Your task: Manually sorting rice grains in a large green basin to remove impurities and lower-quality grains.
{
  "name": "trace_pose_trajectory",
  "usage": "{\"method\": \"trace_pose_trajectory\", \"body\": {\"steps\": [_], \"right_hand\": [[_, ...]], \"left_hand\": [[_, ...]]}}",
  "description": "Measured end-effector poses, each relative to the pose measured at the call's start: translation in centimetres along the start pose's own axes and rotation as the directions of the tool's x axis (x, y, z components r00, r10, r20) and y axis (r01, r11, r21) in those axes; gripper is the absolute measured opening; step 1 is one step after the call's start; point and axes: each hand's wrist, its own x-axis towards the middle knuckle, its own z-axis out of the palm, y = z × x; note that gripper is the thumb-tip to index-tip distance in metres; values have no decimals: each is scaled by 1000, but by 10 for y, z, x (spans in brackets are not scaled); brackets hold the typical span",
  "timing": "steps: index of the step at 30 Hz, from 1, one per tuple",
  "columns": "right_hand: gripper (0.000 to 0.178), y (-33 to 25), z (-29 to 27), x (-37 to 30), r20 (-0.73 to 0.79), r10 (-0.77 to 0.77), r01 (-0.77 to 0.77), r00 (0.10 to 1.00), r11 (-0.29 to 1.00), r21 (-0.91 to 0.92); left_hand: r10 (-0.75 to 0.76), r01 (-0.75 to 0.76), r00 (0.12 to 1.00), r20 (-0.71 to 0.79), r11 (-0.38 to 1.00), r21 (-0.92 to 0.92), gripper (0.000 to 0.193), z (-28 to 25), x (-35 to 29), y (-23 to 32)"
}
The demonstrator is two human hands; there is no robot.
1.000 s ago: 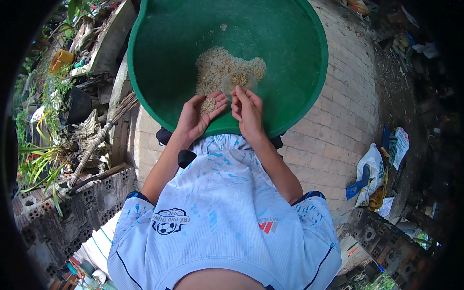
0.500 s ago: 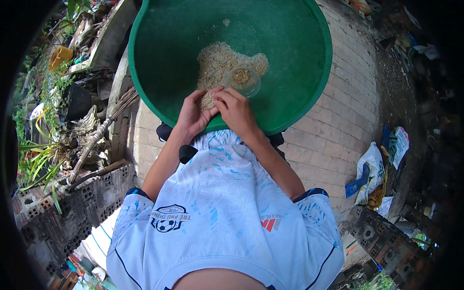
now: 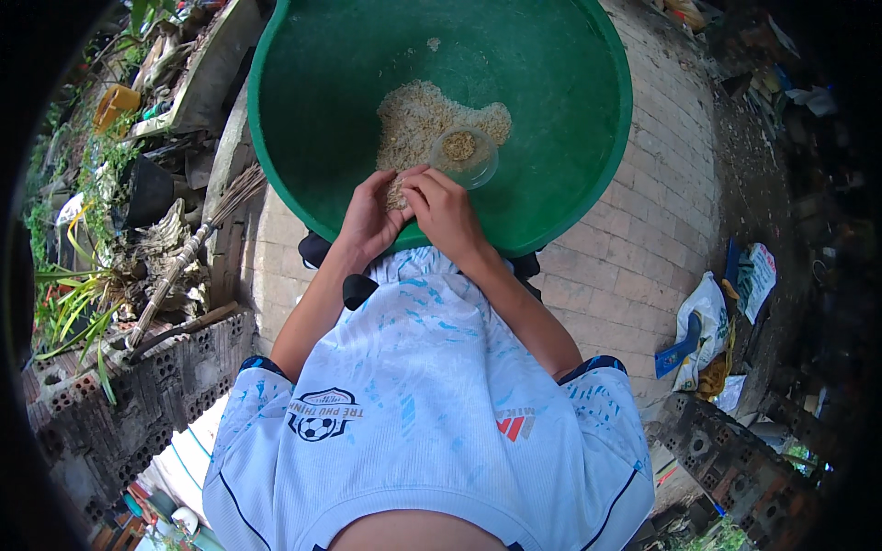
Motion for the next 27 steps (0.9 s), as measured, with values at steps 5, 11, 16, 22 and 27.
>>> {"method": "trace_pose_trajectory", "body": {"steps": [5,11,16,22,27], "right_hand": [[16,4,-15,6,365,466,-566,806,427,705],[22,17,-20,7,462,403,-533,790,78,843],[14,11,-20,6,188,483,-425,855,445,788],[11,-6,-36,15,-411,195,-284,890,944,-166],[11,-7,-27,7,-159,53,-63,986,996,-59]], "left_hand": [[1,-3,999,-47,999,-45,30,-1,-1,1],[-36,38,999,37,997,-73,31,0,-1,2],[-17,17,1000,-19,999,-45,45,9,-5,2],[-62,67,997,51,993,-93,49,1,-1,3],[-66,74,995,81,992,-105,48,0,0,1]]}}
